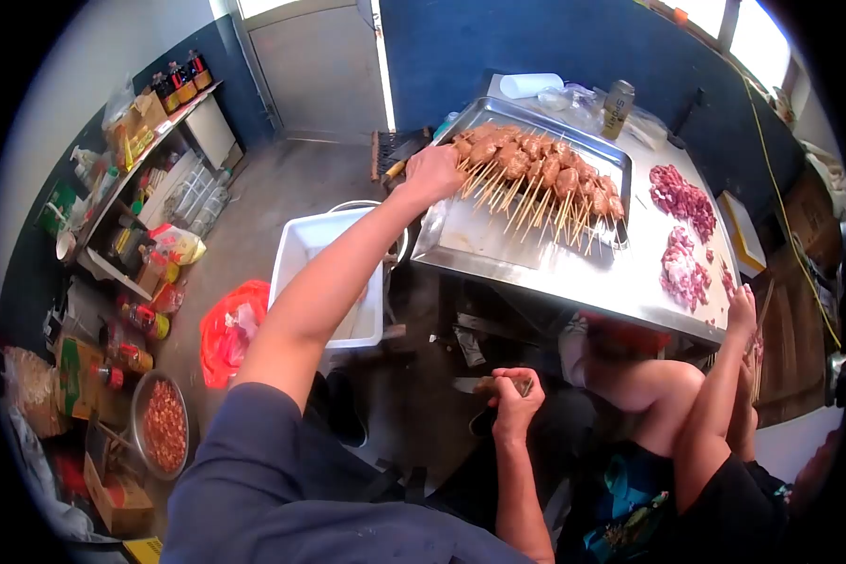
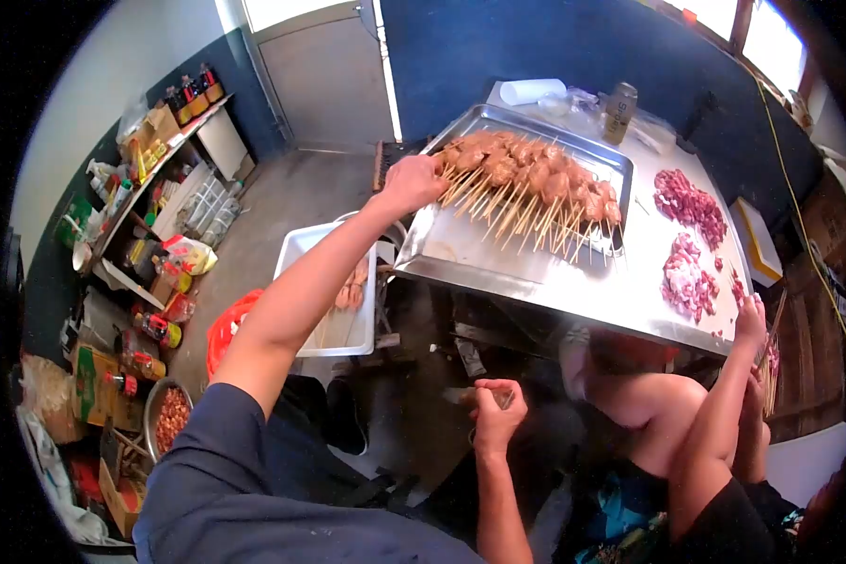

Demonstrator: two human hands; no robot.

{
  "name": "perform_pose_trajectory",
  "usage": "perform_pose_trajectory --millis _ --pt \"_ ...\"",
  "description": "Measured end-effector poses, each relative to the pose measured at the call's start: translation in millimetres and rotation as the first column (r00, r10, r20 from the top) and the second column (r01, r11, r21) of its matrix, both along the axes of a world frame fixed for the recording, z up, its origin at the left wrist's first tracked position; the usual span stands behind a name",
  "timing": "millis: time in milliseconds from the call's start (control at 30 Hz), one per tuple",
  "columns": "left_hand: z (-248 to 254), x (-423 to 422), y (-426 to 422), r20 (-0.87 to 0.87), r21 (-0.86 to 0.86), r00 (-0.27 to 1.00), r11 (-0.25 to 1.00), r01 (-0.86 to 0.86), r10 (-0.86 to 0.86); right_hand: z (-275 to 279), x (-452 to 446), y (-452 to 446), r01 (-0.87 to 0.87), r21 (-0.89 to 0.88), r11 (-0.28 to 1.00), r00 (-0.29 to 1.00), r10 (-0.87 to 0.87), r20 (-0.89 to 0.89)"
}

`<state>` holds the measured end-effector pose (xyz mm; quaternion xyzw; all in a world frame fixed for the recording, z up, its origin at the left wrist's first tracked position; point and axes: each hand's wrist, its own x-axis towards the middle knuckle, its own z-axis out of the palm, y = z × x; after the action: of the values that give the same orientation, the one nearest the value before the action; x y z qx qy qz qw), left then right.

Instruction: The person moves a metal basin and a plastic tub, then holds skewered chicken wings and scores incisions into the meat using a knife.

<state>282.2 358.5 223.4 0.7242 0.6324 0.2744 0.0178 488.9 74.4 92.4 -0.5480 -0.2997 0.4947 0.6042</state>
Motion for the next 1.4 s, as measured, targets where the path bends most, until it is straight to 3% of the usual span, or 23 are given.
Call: perform_pose_trajectory --millis 167,233,267,367,400,500,533,667,767,800,833,933,967,1067,1167,1200,1400 --pt "5.9 2.4 18.4 0.021 -0.081 1.0 0.997 -0.014 0.016 -5.5 0.6 0.1 -0.014 0.015 1.0 1.0 0.014 -0.005" --pt "13.5 4.8 19.9 0.354 -0.173 0.935 0.982 0.075 -0.009 -5.4 -0.6 -1.1 -0.019 0.009 1.0 1.0 0.019 -0.015" --pt "2.1 5.0 41.1 0.606 -0.257 0.795 0.953 0.159 0.031 -4.8 -1.1 -0.9 -0.025 0.009 1.0 0.999 0.025 -0.019" --pt "8.7 11.8 43.0 0.551 -0.333 0.834 0.925 0.182 0.034 -1.8 -0.6 -1.1 -0.044 -0.011 0.999 0.999 0.043 -0.016" --pt "10.1 13.5 35.7 0.652 -0.326 0.758 0.896 0.301 -0.017 -2.1 0.0 -1.5 -0.044 -0.013 0.999 0.999 0.044 -0.017" --pt "20.0 26.6 27.0 0.656 -0.356 0.752 0.905 0.231 0.066 -3.2 -0.2 -1.7 -0.038 0.005 0.999 0.997 0.038 -0.06" --pt "21.5 28.0 30.3 0.524 -0.393 0.846 0.909 0.138 0.098 -3.0 -0.4 -2.0 -0.027 0.013 1.0 0.997 0.028 -0.079" --pt "16.2 39.4 24.4 0.448 -0.385 0.893 0.91 0.157 0.035 -2.5 1.3 -2.7 -0.035 0.008 0.999 0.997 0.035 -0.069" --pt "21.5 47.8 22.2 0.301 -0.457 0.95 0.887 0.065 0.085 -3.0 0.9 -2.5 -0.021 0.014 1.0 0.996 0.022 -0.087" --pt "16.3 48.0 24.2 0.47 -0.438 0.88 0.884 0.16 0.074 -3.4 1.1 -2.8 -0.017 0.013 1.0 0.996 0.018 -0.089" --pt "15.6 45.7 29.7 0.468 -0.439 0.881 0.884 0.162 0.072 -3.8 1.7 -2.9 -0.022 0.01 1.0 0.996 0.023 -0.089" --pt "26.6 37.3 38.2 0.662 -0.59 0.685 0.775 0.226 0.304 -5.6 2.7 -2.6 -0.027 0.006 1.0 0.996 0.028 -0.087" --pt "31.8 36.2 39.8 0.661 -0.591 0.685 0.775 0.225 0.305 -6.0 2.5 -2.2 -0.03 0.006 1.0 0.996 0.03 -0.084" --pt "41.0 29.6 53.8 0.45 -0.513 0.878 0.852 0.104 0.164 -5.8 1.7 -1.9 -0.045 0.002 0.999 0.995 0.045 -0.087" --pt "47.0 35.6 46.2 0.464 -0.621 0.856 0.772 0.131 0.228 -4.0 1.6 -2.1 -0.052 0.001 0.999 0.995 0.052 -0.089" --pt "44.2 37.1 38.6 0.551 -0.582 0.808 0.789 0.196 0.206 -2.8 1.6 -2.0 -0.049 0.001 0.999 0.995 0.049 -0.092" --pt "37.6 55.3 24.0 0.559 -0.559 0.802 0.81 0.178 0.21 -2.5 4.4 -4.9 -0.086 -0.017 0.996 0.994 0.084 -0.069"
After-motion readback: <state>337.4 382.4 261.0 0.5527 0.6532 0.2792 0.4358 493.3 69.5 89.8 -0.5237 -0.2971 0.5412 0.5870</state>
